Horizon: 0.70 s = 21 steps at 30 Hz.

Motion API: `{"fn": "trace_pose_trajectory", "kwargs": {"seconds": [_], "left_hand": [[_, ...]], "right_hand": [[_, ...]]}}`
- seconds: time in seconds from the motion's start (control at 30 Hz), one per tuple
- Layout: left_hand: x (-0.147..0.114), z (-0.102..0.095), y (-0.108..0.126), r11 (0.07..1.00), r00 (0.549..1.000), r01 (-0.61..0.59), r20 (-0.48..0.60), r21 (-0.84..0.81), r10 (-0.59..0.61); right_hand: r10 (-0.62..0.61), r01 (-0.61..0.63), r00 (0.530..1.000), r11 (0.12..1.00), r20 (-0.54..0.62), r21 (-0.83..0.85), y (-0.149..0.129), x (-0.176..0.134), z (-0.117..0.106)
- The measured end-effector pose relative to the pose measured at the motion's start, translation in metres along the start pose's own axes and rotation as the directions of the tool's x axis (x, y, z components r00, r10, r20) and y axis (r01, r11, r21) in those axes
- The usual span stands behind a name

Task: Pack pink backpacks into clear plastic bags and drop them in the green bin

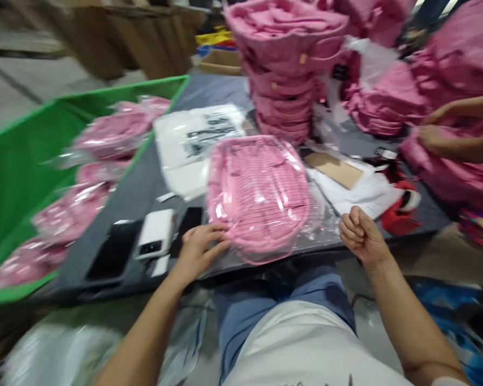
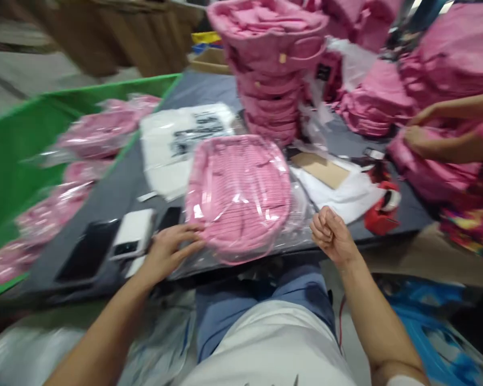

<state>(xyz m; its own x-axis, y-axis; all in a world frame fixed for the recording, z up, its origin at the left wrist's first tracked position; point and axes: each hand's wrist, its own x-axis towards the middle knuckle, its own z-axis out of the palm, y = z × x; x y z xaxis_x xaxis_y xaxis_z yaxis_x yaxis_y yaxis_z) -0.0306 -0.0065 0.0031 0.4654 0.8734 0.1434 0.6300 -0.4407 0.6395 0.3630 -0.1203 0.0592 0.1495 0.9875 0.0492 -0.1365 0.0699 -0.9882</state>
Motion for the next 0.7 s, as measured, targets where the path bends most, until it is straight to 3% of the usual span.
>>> {"fn": "trace_pose_trajectory", "kwargs": {"seconds": [0.03, 0.07, 0.13, 0.17, 0.23, 0.33, 0.4, 0.43, 0.47, 0.53, 0.6, 0.63, 0.7], "left_hand": [[0.002, -0.001, 0.003, 1.0, 1.0, 0.019, 0.017, 0.003, -0.019], [0.005, -0.002, 0.004, 0.999, 0.999, 0.037, 0.035, 0.01, -0.038], [0.008, -0.003, 0.003, 0.998, 0.996, 0.058, 0.061, 0.021, -0.059], [0.009, -0.004, 0.003, 0.998, 0.996, 0.061, 0.068, 0.024, -0.063], [0.009, -0.004, 0.004, 0.998, 0.996, 0.059, 0.068, 0.027, -0.061], [0.007, -0.003, 0.006, 0.998, 0.996, 0.053, 0.064, 0.029, -0.055], [0.007, -0.002, 0.005, 0.998, 0.997, 0.051, 0.065, 0.027, -0.052], [0.007, -0.002, 0.004, 0.999, 0.997, 0.049, 0.064, 0.025, -0.05], [0.006, -0.002, 0.003, 0.999, 0.997, 0.046, 0.062, 0.022, -0.047], [0.006, -0.002, 0.002, 0.999, 0.997, 0.041, 0.06, 0.017, -0.042], [0.006, -0.002, 0.001, 0.999, 0.997, 0.038, 0.063, 0.014, -0.039], [0.006, -0.003, 0.0, 0.999, 0.997, 0.038, 0.066, 0.014, -0.039], [0.007, -0.003, -0.002, 0.999, 0.997, 0.035, 0.07, 0.019, -0.036]], "right_hand": [[-0.016, 0.023, 0.982, 0.999, 0.19, -0.038, -0.007, 0.009, 0.024], [-0.018, 0.067, 0.929, 0.99, 0.368, -0.122, -0.012, 0.019, 0.047], [0.02, 0.253, 0.754, 0.913, 0.657, -0.319, -0.014, 0.043, 0.093], [0.056, 0.372, 0.661, 0.842, 0.748, -0.392, -0.011, 0.056, 0.114], [0.147, 0.567, 0.524, 0.675, 0.839, -0.472, 0.002, 0.081, 0.15], [0.319, 0.664, 0.456, 0.499, 0.831, -0.556, 0.025, 0.112, 0.18], [0.392, 0.636, 0.465, 0.475, 0.794, -0.608, 0.035, 0.126, 0.185], [0.403, 0.606, 0.495, 0.474, 0.77, -0.638, 0.037, 0.131, 0.184], [0.401, 0.57, 0.544, 0.468, 0.737, -0.676, 0.038, 0.135, 0.181], [0.357, 0.488, 0.688, 0.417, 0.632, -0.766, 0.036, 0.137, 0.17], [0.253, 0.447, 0.801, 0.349, 0.543, -0.823, 0.031, 0.132, 0.158], [0.197, 0.462, 0.818, 0.334, 0.54, -0.821, 0.029, 0.126, 0.153], [0.131, 0.544, 0.778, 0.349, 0.614, -0.763, 0.03, 0.108, 0.152]]}}
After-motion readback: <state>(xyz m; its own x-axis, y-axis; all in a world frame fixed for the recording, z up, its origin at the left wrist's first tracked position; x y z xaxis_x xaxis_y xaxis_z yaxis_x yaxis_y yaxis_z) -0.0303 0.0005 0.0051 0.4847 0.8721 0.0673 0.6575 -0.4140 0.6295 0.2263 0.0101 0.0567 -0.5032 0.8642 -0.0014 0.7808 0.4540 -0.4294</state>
